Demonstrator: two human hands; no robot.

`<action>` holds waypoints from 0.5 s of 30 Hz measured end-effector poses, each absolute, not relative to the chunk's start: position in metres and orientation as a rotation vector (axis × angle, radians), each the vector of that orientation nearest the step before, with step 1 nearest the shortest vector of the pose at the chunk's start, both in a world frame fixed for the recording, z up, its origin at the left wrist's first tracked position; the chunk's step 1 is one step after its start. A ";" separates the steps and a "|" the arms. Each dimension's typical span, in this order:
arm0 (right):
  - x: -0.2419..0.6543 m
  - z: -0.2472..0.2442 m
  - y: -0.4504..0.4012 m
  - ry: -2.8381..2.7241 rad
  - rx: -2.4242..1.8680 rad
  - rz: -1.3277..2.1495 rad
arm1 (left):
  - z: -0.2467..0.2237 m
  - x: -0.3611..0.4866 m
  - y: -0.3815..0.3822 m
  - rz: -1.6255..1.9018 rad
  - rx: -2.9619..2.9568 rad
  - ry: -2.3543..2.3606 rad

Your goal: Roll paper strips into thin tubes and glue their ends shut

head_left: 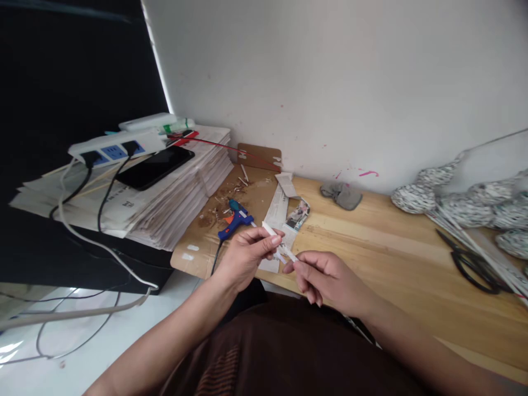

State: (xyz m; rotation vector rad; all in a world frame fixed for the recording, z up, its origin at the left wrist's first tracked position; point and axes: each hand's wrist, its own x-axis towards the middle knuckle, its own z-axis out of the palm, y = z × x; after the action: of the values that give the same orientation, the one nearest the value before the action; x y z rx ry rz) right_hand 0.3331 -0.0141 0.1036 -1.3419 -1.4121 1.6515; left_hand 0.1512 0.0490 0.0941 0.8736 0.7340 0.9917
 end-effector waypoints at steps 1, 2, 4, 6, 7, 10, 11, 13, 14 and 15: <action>0.337 0.104 -0.014 -1.367 -1.318 1.705 | 0.095 0.153 0.050 0.982 0.882 0.726; 0.341 0.104 -0.015 -1.322 -1.295 1.746 | 0.095 0.155 0.051 0.971 0.889 0.717; 0.347 0.103 -0.015 -1.245 -1.259 1.802 | 0.096 0.156 0.054 0.943 0.901 0.699; 0.353 0.102 -0.016 -1.181 -1.235 1.836 | 0.097 0.156 0.057 0.938 0.909 0.695; 0.355 0.101 -0.016 -1.153 -1.223 1.854 | 0.098 0.156 0.058 0.944 0.911 0.701; 0.360 0.097 -0.018 -1.091 -1.179 1.921 | 0.101 0.157 0.061 0.967 0.944 0.750; 0.361 0.095 -0.018 -1.076 -1.163 1.944 | 0.103 0.158 0.062 0.968 0.970 0.768; 0.363 0.092 -0.018 -1.042 -1.133 1.988 | 0.106 0.161 0.064 0.972 1.027 0.797; 0.364 0.091 -0.018 -1.018 -1.112 2.007 | 0.107 0.162 0.065 0.982 1.048 0.805; 0.366 0.090 -0.018 -0.991 -1.084 2.027 | 0.109 0.162 0.066 0.999 1.054 0.805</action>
State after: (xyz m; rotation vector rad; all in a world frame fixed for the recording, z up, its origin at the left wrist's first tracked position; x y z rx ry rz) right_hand 0.3658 -0.0183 0.0898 -1.0838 -0.9911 2.0268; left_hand 0.1622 0.0659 0.1087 1.0541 0.8055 0.9987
